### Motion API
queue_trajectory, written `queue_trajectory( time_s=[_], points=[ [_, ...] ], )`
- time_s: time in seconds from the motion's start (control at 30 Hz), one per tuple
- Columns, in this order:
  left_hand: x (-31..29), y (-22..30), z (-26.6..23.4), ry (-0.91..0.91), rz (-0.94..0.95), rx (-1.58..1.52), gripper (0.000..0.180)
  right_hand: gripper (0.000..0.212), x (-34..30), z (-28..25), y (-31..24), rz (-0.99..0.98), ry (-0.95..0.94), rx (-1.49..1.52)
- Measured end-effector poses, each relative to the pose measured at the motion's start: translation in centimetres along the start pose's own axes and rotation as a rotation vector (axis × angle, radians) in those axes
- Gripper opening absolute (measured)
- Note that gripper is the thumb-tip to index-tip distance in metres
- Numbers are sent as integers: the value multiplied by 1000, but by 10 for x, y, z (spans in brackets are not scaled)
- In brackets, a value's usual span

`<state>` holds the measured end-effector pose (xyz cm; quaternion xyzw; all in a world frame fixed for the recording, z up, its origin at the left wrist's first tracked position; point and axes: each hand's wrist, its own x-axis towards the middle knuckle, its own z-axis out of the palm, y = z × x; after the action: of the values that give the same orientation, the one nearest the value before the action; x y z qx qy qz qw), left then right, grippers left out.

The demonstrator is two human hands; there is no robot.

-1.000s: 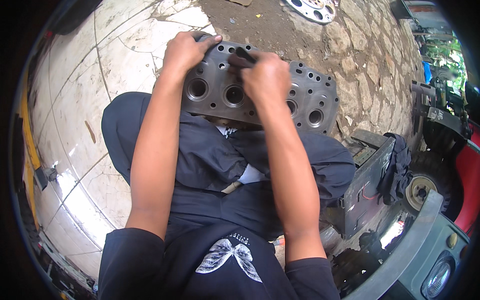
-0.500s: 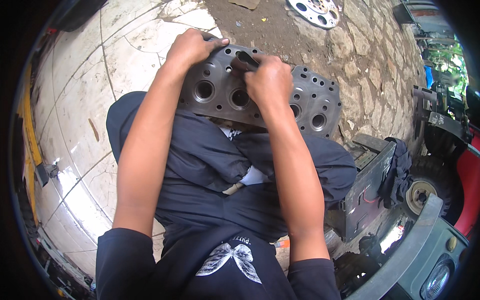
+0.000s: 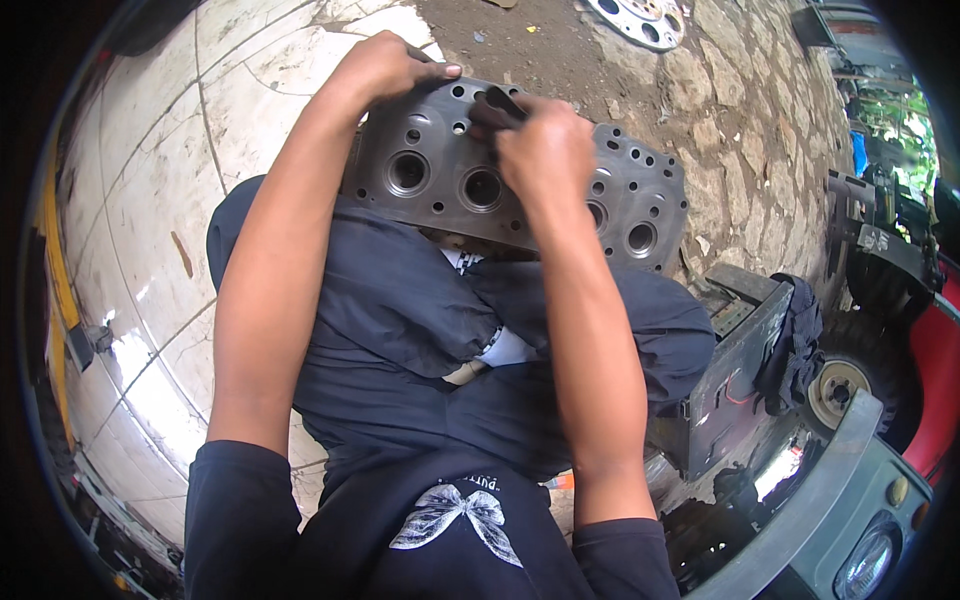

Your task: The person sits on the floor and scrubs a metal engine cylinder head with a small abrasive pad. They repeatedly rub the surface and the holes of the part, occasionally lifting and repositioning it to access different areas.

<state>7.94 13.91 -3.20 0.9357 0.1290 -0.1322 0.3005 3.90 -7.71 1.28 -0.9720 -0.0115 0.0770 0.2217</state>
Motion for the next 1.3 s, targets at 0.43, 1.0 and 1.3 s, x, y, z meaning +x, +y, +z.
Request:
queue_trajectory(
  time_s=[0.43,1.0,1.3],
  points=[
    [-10,-7,-14,-86,90,-144,81,41,1,4,-25,-20,-55,-23],
    [7,-13,-5,-99,-19,-136,69,43,-7,1,0,-50,-127,30],
    [2,-25,-8,-87,9,-344,70,35,-5,1,-16,-65,-95,20]
  ],
)
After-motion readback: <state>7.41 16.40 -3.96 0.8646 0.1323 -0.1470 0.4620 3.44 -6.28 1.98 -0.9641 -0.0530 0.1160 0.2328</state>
